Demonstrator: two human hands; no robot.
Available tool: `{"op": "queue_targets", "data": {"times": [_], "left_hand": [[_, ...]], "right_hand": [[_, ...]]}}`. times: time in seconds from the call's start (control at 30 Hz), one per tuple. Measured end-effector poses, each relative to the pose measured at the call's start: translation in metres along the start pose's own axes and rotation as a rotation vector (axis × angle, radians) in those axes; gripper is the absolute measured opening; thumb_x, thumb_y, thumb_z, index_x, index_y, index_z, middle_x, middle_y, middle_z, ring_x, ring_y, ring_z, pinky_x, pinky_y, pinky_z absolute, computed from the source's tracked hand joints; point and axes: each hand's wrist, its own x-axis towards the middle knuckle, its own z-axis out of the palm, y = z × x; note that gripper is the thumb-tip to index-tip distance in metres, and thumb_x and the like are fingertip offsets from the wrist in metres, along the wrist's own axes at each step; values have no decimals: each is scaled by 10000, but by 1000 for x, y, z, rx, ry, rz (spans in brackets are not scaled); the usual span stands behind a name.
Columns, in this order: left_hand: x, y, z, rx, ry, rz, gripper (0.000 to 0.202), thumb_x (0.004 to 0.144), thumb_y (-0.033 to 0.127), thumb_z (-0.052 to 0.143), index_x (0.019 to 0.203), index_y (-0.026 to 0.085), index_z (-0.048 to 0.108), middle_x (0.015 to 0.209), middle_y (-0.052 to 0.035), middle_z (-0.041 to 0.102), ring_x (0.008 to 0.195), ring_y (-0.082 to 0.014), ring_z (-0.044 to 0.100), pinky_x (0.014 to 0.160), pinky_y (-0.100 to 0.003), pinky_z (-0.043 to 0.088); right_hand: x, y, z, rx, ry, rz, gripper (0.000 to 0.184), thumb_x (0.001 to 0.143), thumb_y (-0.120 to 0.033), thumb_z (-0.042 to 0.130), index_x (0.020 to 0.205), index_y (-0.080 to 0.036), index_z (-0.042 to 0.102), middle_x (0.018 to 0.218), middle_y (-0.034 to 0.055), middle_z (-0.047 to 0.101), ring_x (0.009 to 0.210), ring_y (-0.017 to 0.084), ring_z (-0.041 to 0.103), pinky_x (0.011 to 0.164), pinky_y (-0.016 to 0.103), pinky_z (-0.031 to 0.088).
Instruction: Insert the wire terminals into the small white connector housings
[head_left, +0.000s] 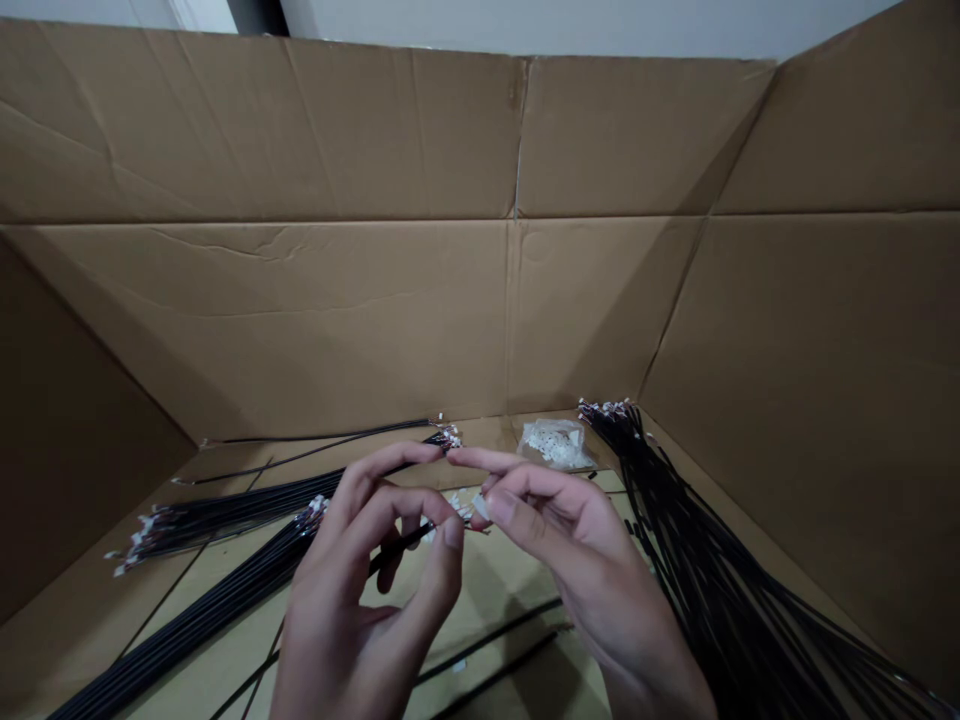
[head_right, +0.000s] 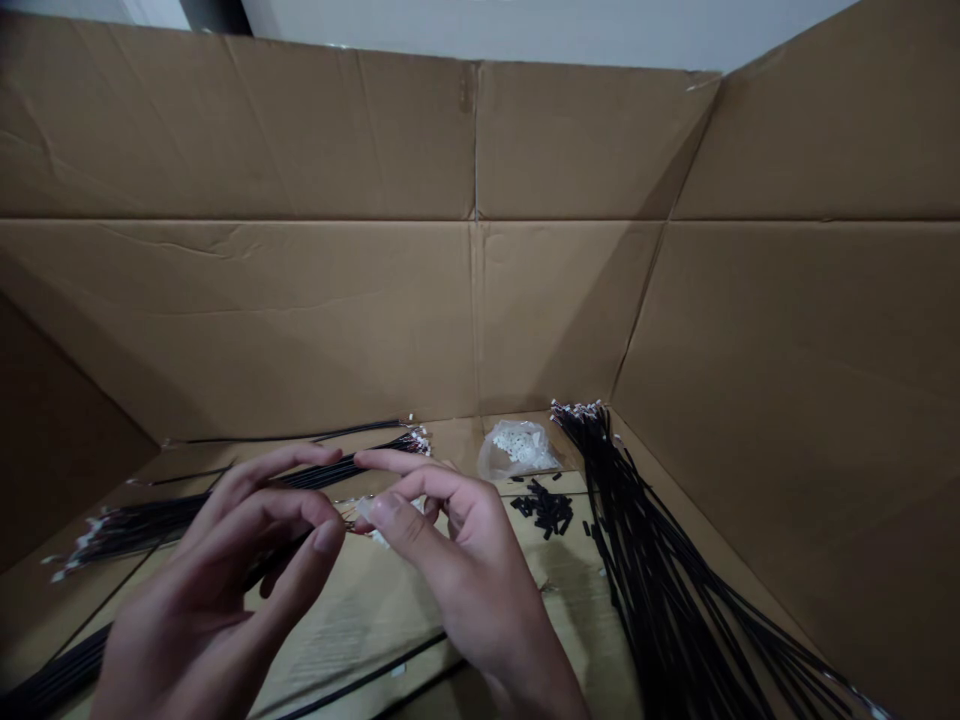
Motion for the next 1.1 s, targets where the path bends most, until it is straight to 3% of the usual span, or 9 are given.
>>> {"op": "queue_targets", "data": {"times": [0.2,0.4,0.53,0.77,0.87,0.97,1.1], "left_hand": [[2,-1,-3,2,-49,73,132,953,339,609,837,296,656,1208,1,652,1126,-178,640,567,-194,482],[1,4,0,-3,-55,86,106,952,308,617,868,287,680,1207,-38,645,1154,-223,622,593,-226,496],[0,7,1,-57,-14,54,101,939,313,633,866,289,698,1193,-46,643,1116,-239,610,688,-264,533],[1,3,-2,-67,-44,69,85,957,277,614,927,324,678,1253,1,618,1145,-192,625,634,-218,511],[4,1,-4,-91,-56,74,127,966,266,612,963,358,699,1260,27,621,1225,-172,597,755,-200,534],[7,-3,-6,-121,-59,86,148,958,266,626,876,349,717,1196,27,663,1258,-172,588,879,-205,526],[9,-5,-6,-220,-72,48,122,933,288,662,841,339,724,1172,15,676,1185,-170,638,775,-170,563]], "right_hand": [[-5,-6,6,-161,80,27,149,914,-359,749,803,-261,753,1329,18,728,1296,294,618,1149,519,348],[-8,-9,10,-445,116,-148,159,952,-306,682,803,-253,702,1337,2,714,1296,259,602,1190,503,289],[-8,-9,10,-529,121,-228,162,967,-252,657,807,-254,680,1345,-4,708,1294,227,593,1131,433,387],[-6,-6,9,-600,139,-299,146,981,-262,671,839,-260,707,1347,-24,712,1268,207,602,1073,389,452],[-8,-5,9,-678,149,-365,139,990,-282,674,858,-265,713,1365,-28,704,1230,207,610,1048,390,469],[-9,-4,10,-706,167,-431,117,983,-315,694,877,-270,715,1356,-24,709,1203,205,624,1025,382,488],[-7,-1,13,-697,187,-498,71,956,-295,737,892,-269,721,1301,-7,737,1203,211,633,1026,387,490]]}}
